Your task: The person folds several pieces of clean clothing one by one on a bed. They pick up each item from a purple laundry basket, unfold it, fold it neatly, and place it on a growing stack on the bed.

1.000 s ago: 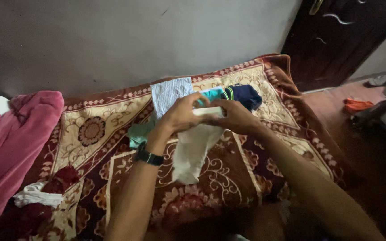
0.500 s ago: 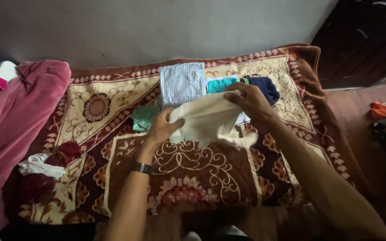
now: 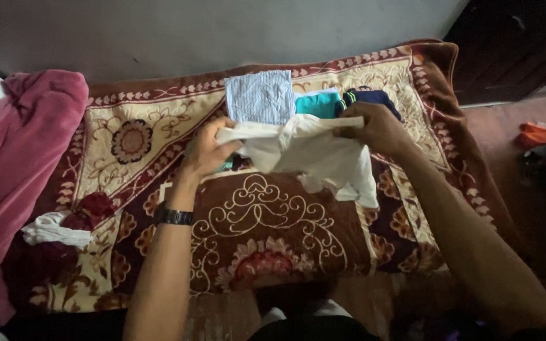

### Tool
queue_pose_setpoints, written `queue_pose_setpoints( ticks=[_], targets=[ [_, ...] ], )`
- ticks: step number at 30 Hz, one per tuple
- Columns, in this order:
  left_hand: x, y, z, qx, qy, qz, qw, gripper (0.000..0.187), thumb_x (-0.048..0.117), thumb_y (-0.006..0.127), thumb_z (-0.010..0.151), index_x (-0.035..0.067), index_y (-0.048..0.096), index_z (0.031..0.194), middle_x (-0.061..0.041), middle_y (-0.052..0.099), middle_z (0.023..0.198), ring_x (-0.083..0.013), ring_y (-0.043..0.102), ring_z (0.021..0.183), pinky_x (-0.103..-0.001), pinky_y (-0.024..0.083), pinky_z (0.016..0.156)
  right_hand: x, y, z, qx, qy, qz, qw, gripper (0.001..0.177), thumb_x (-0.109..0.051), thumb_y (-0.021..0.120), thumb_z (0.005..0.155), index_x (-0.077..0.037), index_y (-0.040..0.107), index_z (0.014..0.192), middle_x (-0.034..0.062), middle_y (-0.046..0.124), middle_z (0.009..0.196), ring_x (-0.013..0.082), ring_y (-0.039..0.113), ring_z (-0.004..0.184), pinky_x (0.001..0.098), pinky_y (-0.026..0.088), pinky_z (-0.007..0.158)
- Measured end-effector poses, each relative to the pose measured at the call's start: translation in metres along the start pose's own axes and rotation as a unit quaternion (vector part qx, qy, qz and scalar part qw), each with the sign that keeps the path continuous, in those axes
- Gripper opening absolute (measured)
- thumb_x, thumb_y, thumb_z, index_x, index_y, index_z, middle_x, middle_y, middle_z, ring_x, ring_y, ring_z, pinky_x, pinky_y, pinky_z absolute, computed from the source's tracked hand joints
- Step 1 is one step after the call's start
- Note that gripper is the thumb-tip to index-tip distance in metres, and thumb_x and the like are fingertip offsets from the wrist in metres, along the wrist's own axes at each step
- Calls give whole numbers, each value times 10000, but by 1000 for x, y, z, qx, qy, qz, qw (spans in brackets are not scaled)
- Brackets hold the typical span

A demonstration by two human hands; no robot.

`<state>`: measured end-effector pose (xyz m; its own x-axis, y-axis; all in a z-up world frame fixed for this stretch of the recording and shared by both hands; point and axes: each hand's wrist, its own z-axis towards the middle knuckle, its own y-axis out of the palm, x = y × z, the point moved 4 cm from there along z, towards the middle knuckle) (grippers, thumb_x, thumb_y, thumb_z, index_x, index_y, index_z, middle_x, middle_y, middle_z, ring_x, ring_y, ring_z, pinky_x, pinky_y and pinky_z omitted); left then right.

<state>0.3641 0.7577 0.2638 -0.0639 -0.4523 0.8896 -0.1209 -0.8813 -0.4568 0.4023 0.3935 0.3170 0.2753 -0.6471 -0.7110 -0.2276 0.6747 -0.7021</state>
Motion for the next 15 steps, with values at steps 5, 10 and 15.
queue_pose_setpoints(
  ticks=[5,10,15],
  targets=[
    [8,4,6,145,98,-78,982,270,213,681,924,98,651,1167,-37,714,1081,-155,692,953,-345,587,851,8,20,9,29,-9,-12,999,449,-292,889,771,-26,723,1091,124,765,1066,225,732,980,381,572,861],
    [35,-3,23,180,139,-27,974,329,413,598,1030,106,664,1127,-17,692,962,-149,664,838,-342,536,757,-6,34,14,24,48,10,998,402,-259,869,781,-22,711,1065,125,771,1074,244,752,975,405,592,882],
    [56,-11,3,131,129,23,983,549,598,529,1051,84,721,1056,-82,596,844,-214,532,730,-404,430,666,-17,41,-1,-24,66,35,997,432,-205,856,813,-28,672,1162,146,763,1095,246,749,929,394,603,838]
  ],
)
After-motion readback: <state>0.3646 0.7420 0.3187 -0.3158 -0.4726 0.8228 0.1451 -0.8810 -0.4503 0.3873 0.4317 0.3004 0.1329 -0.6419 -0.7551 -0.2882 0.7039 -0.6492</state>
